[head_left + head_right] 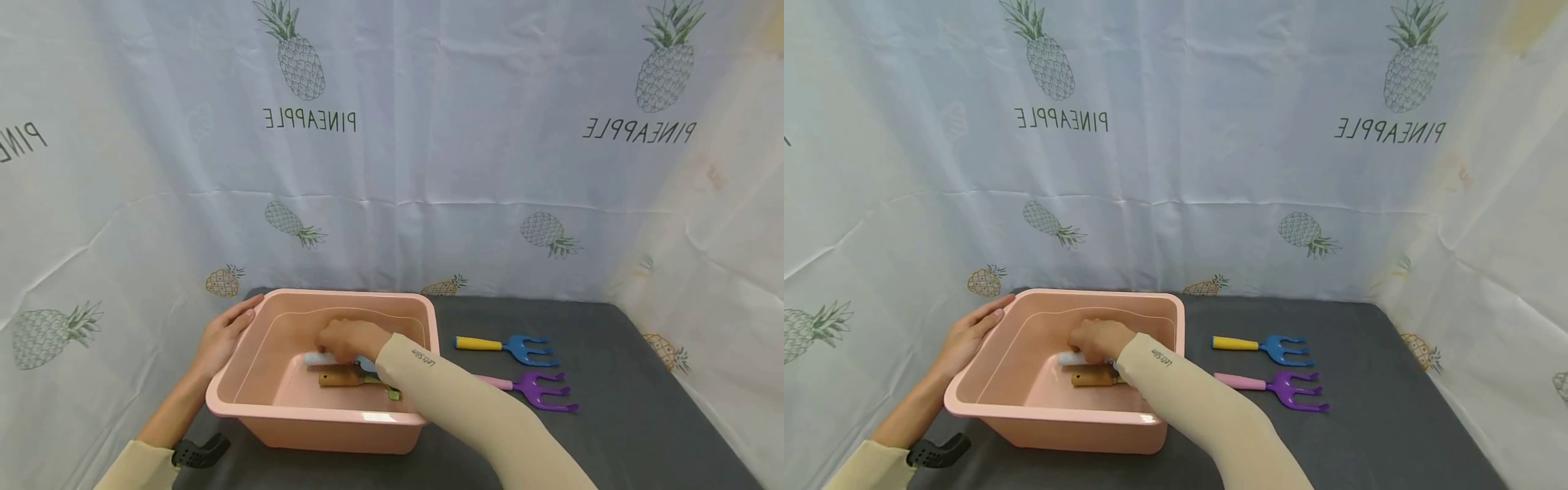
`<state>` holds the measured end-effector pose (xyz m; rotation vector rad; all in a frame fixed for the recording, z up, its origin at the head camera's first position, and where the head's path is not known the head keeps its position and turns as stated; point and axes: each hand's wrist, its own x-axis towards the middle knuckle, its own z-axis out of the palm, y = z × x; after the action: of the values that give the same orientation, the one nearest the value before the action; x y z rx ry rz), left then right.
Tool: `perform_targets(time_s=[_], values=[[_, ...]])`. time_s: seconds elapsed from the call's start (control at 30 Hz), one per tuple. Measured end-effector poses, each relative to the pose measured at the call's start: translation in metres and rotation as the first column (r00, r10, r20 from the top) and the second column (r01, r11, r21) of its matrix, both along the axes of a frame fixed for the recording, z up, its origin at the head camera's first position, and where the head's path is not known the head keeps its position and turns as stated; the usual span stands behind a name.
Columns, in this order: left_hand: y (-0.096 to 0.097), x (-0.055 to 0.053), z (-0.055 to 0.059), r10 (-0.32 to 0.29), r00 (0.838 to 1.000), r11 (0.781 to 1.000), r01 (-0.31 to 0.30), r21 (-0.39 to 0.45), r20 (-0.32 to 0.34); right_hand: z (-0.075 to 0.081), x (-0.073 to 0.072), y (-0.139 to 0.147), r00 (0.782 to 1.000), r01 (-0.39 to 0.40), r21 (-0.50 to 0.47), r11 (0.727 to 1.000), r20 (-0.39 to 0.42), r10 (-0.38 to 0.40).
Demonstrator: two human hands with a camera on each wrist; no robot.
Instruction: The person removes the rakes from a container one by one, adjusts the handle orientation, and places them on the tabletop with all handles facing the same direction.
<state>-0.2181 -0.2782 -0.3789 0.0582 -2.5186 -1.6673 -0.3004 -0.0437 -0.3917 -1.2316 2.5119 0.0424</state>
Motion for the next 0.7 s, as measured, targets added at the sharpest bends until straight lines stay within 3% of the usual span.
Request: perform_targets(time_s=[0.2,0.4,0.7], values=[[0.001,0.001,0.002,0.003,1.0,1.0,-0.003,-0.029,-0.013,0.006,-0.001,0.002,1.0,0.002,-0.031,1.0,0.018,-0.002],[0.0,0.001,0.001,-0.006,1.0,1.0,0.006,0.012,-0.002,0.013,0.002,0.006,0.998,-0.022,-0.056,0.998,0.057,0.026],[0.0,0.001,0.001,-0.011,1.0,1.0,0.011,0.004,0.009,0.015,0.002,0.006,0.998,-0.054,-0.005,0.999,0.035,0.054]])
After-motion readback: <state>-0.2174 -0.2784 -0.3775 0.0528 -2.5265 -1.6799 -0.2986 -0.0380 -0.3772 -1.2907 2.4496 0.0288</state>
